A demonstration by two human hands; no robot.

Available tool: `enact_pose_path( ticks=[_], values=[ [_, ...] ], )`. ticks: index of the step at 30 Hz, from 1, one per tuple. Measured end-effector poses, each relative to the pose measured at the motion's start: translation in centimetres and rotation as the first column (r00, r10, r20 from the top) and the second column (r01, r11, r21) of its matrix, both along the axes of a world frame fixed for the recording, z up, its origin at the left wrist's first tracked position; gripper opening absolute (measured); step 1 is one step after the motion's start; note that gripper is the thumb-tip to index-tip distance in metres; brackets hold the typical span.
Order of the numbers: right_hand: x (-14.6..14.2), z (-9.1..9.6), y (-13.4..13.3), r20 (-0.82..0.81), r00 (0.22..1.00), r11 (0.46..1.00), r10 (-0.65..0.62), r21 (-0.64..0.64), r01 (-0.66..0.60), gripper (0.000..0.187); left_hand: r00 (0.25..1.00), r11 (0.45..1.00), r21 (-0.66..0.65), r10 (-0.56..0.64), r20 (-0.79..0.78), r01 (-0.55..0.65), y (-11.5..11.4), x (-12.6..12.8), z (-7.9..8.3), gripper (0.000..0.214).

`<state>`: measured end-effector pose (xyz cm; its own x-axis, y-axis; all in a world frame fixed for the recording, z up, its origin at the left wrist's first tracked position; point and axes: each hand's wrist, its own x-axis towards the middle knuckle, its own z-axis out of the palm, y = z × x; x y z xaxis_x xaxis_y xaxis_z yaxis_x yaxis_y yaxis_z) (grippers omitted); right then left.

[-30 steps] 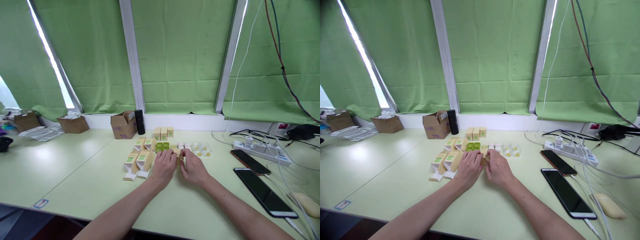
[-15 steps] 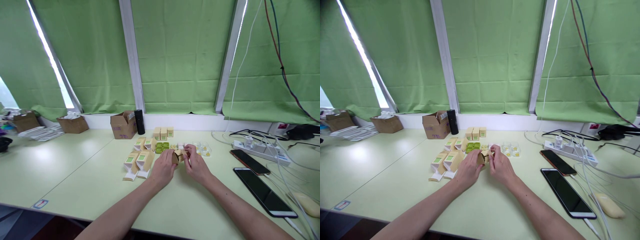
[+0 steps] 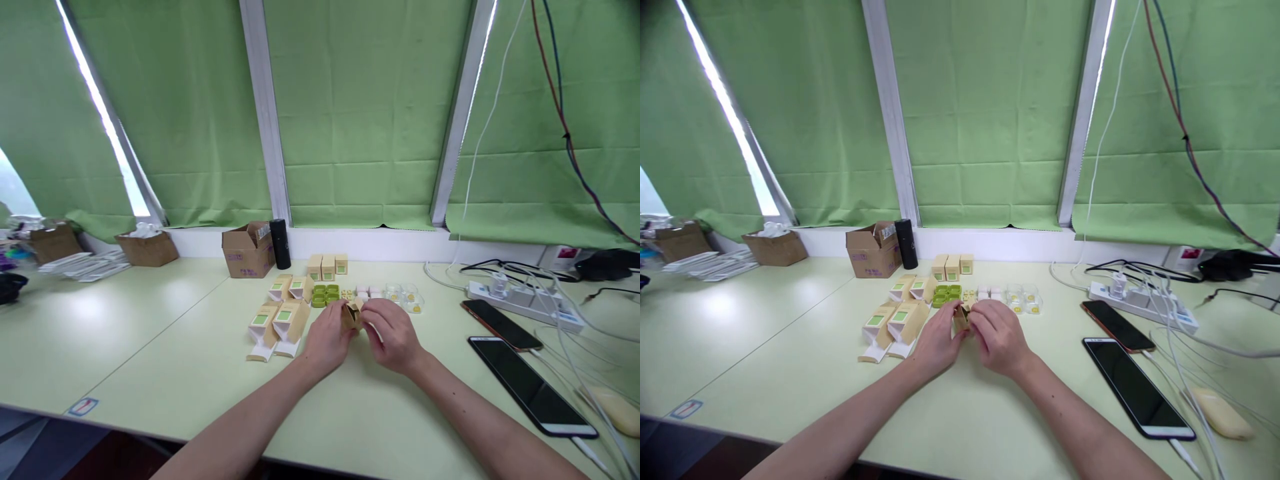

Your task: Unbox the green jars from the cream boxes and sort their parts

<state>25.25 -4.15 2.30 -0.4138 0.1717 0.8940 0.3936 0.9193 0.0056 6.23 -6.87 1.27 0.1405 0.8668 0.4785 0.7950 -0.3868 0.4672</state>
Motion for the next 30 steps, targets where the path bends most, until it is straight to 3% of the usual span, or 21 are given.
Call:
enact_pose_path(
  ticks=[3, 6, 13, 17, 22, 30],
  values=[
    [-0.5, 0.1, -0.3, 0.111, 0.99, 0.995, 0.086, 0.05, -0.092, 0.029, 0.999, 0.999, -0.043, 0.009, 0.037, -0.007, 0.0, 0.2, 0.4, 0.05],
    [-0.7, 0.3, -0.4, 0.169, 0.981, 0.992, 0.096, 0.065, -0.108, 0.033, 0.998, 0.997, -0.081, -0.001, 0.064, 0.007, -0.1, 0.4, 0.6, 0.046],
    [0.5, 0.0, 1.0, 0.034, 0.991, 0.992, -0.128, 0.016, 0.128, 0.033, 0.995, 0.991, -0.131, -0.02, 0.096, 0.033, -0.4, 0.1, 0.6, 0.059],
    [1.0, -0.7, 1.9, 0.017, 0.97, 0.969, -0.241, -0.058, 0.242, 0.028, 0.995, 0.989, -0.136, -0.048, 0.085, 0.06, -0.5, 0.1, 0.6, 0.049],
    [1.2, -1.2, 2.4, 0.036, 0.947, 0.941, -0.32, -0.103, 0.322, 0.027, 0.995, 0.99, -0.118, -0.076, 0.062, 0.083, -0.5, 0.0, 0.7, 0.039],
    [1.5, -1.4, 2.8, 0.055, 0.908, 0.898, -0.415, -0.136, 0.419, 0.029, 0.997, 0.99, -0.127, -0.062, 0.038, 0.066, -0.6, 0.0, 0.7, 0.051]
  ],
)
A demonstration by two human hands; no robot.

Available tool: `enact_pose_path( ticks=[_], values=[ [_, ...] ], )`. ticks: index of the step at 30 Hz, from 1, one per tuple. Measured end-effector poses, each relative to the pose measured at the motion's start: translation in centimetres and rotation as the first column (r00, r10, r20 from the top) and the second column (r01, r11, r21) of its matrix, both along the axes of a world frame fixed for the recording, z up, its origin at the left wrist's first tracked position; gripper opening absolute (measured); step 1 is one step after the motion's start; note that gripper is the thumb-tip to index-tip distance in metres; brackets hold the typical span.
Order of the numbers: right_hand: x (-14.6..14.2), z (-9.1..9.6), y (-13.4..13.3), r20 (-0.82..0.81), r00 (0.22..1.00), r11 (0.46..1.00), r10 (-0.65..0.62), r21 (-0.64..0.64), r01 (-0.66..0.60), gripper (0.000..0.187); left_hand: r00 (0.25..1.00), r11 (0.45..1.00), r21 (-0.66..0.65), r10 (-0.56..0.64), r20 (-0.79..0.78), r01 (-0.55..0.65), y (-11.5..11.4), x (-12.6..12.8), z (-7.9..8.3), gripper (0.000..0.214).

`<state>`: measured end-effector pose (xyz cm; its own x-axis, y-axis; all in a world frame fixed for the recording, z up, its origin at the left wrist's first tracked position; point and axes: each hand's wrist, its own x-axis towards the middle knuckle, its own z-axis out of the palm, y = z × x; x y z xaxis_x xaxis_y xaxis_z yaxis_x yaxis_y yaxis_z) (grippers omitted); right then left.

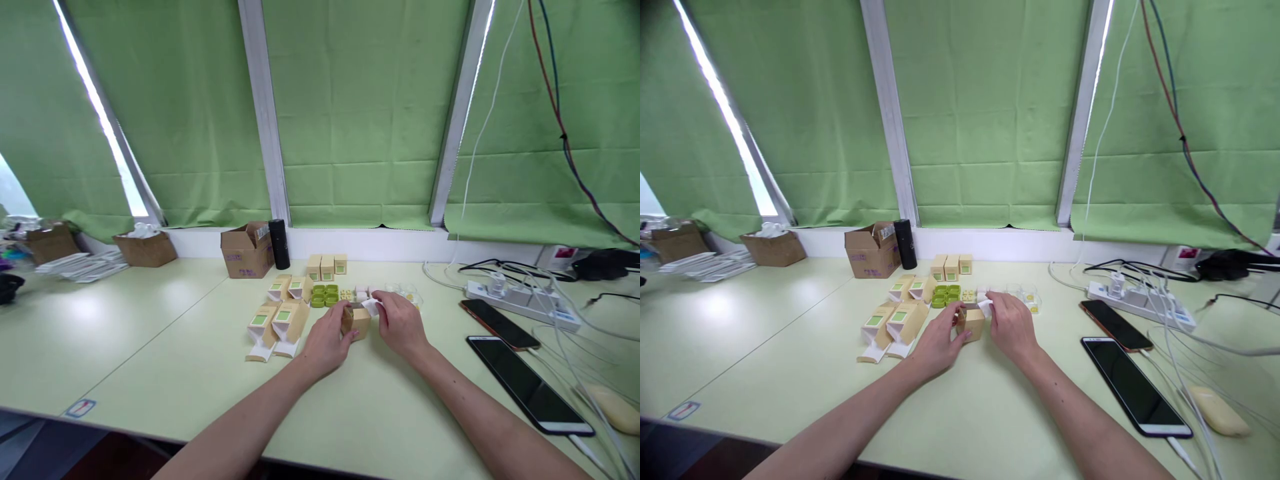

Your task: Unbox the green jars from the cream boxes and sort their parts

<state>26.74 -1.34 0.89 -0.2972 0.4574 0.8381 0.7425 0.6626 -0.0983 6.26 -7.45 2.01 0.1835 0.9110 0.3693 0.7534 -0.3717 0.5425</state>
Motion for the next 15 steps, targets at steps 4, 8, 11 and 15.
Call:
enact_pose_path(
  ticks=[4, 8, 11, 15],
  values=[
    [0.0, -0.1, 0.1, -0.025, 1.0, 0.998, -0.005, -0.061, 0.004, 0.03, 1.0, 1.0, 0.002, 0.004, 0.009, -0.004, 0.2, -0.1, -0.3, 0.059],
    [0.0, -0.1, 0.1, -0.078, 0.997, 0.99, 0.013, -0.143, -0.024, 0.031, 0.999, 1.0, -0.011, 0.014, 0.034, -0.014, 0.5, -0.1, -0.6, 0.069],
    [0.0, -0.1, 0.1, -0.134, 0.991, 0.979, 0.022, -0.2, -0.049, 0.031, 0.998, 0.999, -0.035, 0.032, 0.06, -0.03, 0.8, -0.1, -0.8, 0.073],
    [-0.2, -0.2, 0.2, -0.178, 0.984, 0.961, 0.018, -0.268, -0.066, 0.031, 0.99, 0.997, -0.061, 0.053, 0.134, -0.045, 1.1, -0.2, -1.2, 0.074]
  ],
)
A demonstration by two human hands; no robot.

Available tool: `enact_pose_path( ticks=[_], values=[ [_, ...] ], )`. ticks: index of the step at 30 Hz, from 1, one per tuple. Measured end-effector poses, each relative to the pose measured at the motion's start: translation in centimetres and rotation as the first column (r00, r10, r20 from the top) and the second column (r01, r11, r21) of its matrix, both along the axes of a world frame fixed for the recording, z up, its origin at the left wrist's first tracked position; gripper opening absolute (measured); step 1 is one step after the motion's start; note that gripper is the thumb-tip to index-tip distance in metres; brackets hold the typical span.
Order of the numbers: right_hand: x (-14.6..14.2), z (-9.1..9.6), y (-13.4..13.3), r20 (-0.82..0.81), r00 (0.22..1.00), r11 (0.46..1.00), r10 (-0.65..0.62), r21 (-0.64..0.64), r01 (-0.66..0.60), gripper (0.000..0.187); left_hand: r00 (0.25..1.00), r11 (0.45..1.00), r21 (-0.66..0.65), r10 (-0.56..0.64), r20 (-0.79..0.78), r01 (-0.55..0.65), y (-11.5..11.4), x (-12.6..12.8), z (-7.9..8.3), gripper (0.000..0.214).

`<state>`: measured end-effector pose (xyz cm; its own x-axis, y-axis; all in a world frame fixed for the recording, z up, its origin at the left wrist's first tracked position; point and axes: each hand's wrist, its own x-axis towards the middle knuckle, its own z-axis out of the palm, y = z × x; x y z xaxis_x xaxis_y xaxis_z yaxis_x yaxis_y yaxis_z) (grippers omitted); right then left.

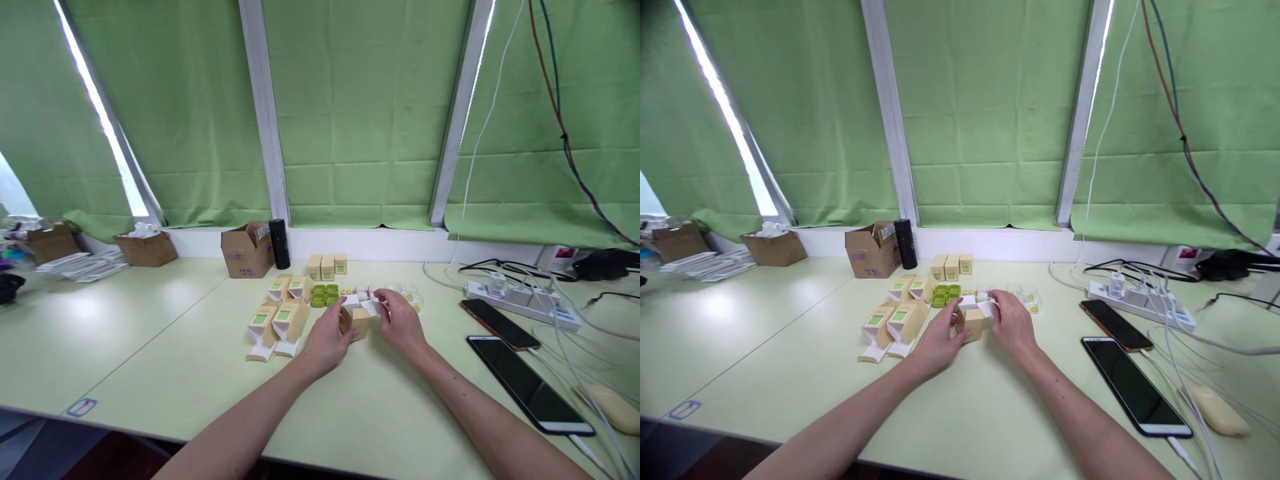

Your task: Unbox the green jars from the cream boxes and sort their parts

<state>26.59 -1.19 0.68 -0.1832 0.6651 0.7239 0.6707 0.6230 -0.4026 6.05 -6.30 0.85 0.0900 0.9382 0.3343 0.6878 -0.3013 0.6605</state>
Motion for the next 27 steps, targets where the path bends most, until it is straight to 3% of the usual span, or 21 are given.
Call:
enact_pose_path(
  ticks=[9, 15, 18, 22, 27],
  values=[
    [-0.7, 0.3, -0.4, 0.008, 0.989, 0.987, 0.15, -0.061, -0.149, 0.025, 0.994, 1.0, 0.005, -0.03, 0.107, 0.03, 0.3, -0.2, -0.4, 0.072],
    [-0.8, 0.8, -0.7, -0.178, 0.963, 0.967, 0.203, -0.119, -0.226, 0.016, 0.992, 1.0, -0.015, -0.004, 0.126, 0.006, 0.2, -0.1, -0.3, 0.073],
    [-0.7, 1.0, -0.7, -0.241, 0.945, 0.96, 0.22, -0.12, -0.254, 0.024, 0.992, 0.999, -0.038, 0.002, 0.13, 0.003, 0.2, -0.1, -0.3, 0.074],
    [-0.6, 0.9, -0.8, -0.186, 0.955, 0.962, 0.233, -0.102, -0.254, 0.03, 0.991, 0.999, -0.033, -0.001, 0.135, 0.006, 0.2, -0.1, -0.4, 0.073],
    [-0.5, 0.9, -1.1, -0.046, 0.973, 0.973, 0.225, -0.05, -0.227, 0.009, 0.99, 0.999, -0.039, -0.001, 0.139, 0.006, 0.2, -0.1, -0.3, 0.073]
  ],
)
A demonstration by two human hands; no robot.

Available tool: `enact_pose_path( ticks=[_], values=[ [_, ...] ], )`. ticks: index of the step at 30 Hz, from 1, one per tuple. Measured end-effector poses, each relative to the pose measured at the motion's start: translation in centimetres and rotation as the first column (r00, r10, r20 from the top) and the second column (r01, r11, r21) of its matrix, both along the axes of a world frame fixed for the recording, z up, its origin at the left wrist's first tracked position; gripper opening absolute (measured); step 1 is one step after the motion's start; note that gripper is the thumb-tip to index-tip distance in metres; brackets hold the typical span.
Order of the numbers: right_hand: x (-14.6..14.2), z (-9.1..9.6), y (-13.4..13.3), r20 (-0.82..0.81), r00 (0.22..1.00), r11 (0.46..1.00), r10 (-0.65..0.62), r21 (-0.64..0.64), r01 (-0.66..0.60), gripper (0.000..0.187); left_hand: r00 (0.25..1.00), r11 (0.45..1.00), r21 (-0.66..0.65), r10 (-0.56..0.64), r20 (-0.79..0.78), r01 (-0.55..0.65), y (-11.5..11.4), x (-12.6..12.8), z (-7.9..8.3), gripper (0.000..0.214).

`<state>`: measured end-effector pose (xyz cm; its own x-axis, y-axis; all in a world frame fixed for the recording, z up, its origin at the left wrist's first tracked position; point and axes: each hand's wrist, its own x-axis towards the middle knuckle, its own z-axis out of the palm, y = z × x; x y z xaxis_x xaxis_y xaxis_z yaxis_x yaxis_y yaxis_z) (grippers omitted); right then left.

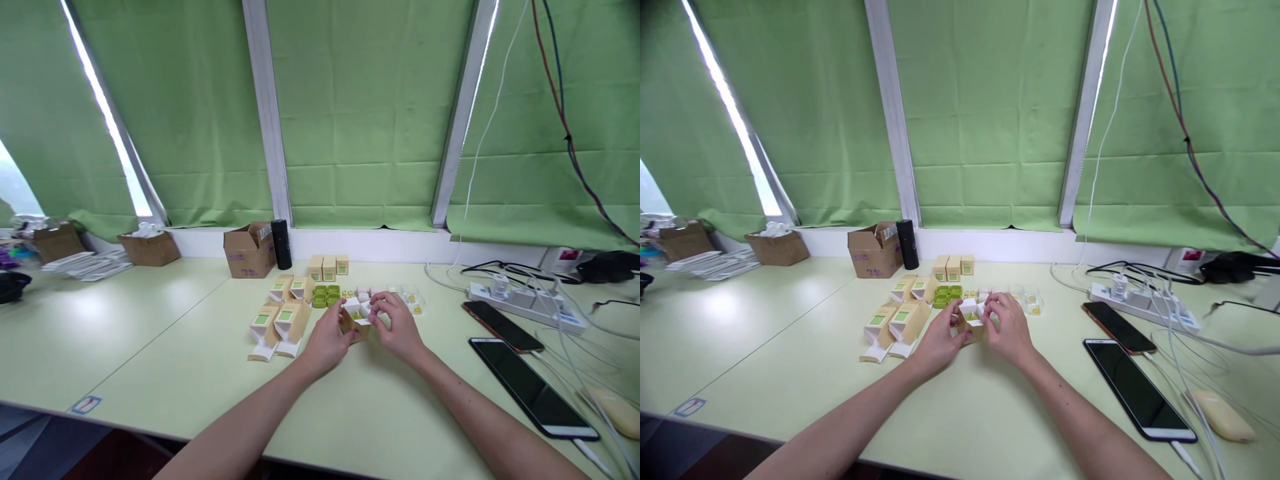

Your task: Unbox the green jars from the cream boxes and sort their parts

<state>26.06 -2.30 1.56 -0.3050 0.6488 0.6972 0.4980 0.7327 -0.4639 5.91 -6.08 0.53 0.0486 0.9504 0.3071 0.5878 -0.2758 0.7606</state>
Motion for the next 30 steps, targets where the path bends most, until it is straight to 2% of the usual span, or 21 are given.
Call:
enact_pose_path(
  ticks=[2, 6, 11, 15, 18, 23, 27, 30],
  values=[
    [0.0, 0.1, -0.3, 0.063, 0.998, 1.0, -0.003, 0.029, 0.001, 0.009, 1.0, 1.0, 0.004, -0.001, 0.001, 0.001, -0.1, 0.0, 0.1, 0.073],
    [-0.2, 0.4, -0.8, 0.127, 0.992, 0.999, 0.023, 0.044, -0.029, 0.021, 1.0, 1.0, 0.005, 0.008, -0.012, -0.008, -0.2, 0.0, 0.1, 0.072],
    [-0.4, 0.6, -0.9, 0.044, 0.996, 0.997, 0.075, -0.038, -0.073, 0.022, 0.997, 0.999, 0.044, 0.018, -0.07, -0.015, -0.3, 0.1, 0.2, 0.072],
    [-0.6, 0.5, -0.4, -0.078, 0.996, 0.988, 0.039, -0.149, -0.05, 0.006, 0.974, 0.994, 0.113, 0.02, -0.225, 0.005, -0.7, 0.5, 0.5, 0.073],
    [-0.8, 0.2, -0.1, -0.096, 0.995, 0.98, -0.022, -0.201, 0.002, 0.01, 0.932, 0.974, 0.221, 0.029, -0.36, 0.055, -1.2, 0.8, 0.6, 0.072],
    [-1.3, -0.9, 0.3, -0.057, 0.997, 0.981, -0.059, -0.189, 0.048, 0.012, 0.824, 0.932, 0.338, 0.087, -0.56, 0.131, -2.0, 1.2, 0.9, 0.071],
    [-1.8, -1.8, 0.6, -0.213, 0.977, 0.958, -0.014, -0.283, -0.048, 0.012, 0.758, 0.918, 0.369, 0.137, -0.638, 0.145, -2.0, 1.1, 1.2, 0.067],
    [-1.8, -2.1, 0.9, -0.394, 0.919, 0.913, -0.007, -0.378, -0.155, 0.017, 0.745, 0.906, 0.4, 0.172, -0.645, 0.137, -1.8, 0.8, 1.4, 0.066]
  ],
)
